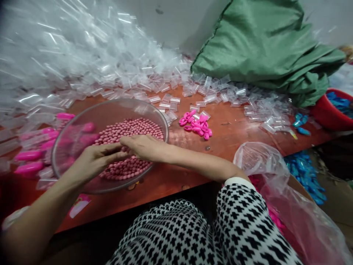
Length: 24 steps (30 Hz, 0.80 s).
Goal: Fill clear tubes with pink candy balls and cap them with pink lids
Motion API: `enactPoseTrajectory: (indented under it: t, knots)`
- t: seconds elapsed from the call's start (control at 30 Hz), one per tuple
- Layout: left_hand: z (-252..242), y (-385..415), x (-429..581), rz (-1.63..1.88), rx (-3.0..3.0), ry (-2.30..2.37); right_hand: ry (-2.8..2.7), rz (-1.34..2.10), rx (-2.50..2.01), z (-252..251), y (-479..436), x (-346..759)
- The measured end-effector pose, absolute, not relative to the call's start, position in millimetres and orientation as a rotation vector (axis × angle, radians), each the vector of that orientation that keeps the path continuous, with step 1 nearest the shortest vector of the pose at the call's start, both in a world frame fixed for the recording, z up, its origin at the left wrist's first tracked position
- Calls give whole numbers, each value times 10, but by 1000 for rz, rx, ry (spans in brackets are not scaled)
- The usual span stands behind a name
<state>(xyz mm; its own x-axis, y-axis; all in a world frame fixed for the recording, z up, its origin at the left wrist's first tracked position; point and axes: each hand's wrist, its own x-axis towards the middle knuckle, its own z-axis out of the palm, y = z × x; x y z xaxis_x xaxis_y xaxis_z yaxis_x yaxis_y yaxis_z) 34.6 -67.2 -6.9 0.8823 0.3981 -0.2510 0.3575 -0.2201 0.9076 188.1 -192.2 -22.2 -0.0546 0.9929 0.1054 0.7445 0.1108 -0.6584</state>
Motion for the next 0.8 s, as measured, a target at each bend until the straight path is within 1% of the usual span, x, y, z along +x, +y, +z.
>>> enactPoseTrajectory:
  t: [0.1, 0.2, 0.33, 0.43, 0.57, 0.63, 0.73, 0.8]
  knots:
    - [8, -647, 315, 0, 1699, 643, -1912, 647, -1613, -209, -1933, 1935]
    - [22, -649, 321, -15, 1775, 663, -1962, 650, -1735, -160, -1945, 1952]
    - [-17, -683, 348, -13, 1875, 658, -2083, 554, -1887, -76, -1978, 1907]
    - [-32, -691, 347, 10, 1834, 673, -2143, 455, -1991, -40, -2001, 1885]
    - [-34, -696, 349, 23, 1772, 687, -2139, 452, -2033, -46, -1988, 1868]
    - [-46, -710, 347, 66, 1969, 673, -2147, 426, -2062, -53, -1991, 1845]
    - [-74, -719, 322, 236, 2400, 715, -2098, 325, -2096, -39, -2083, 1871]
    - [-91, -701, 296, 312, 2482, 736, -1975, 188, -2071, -23, -2223, 2010]
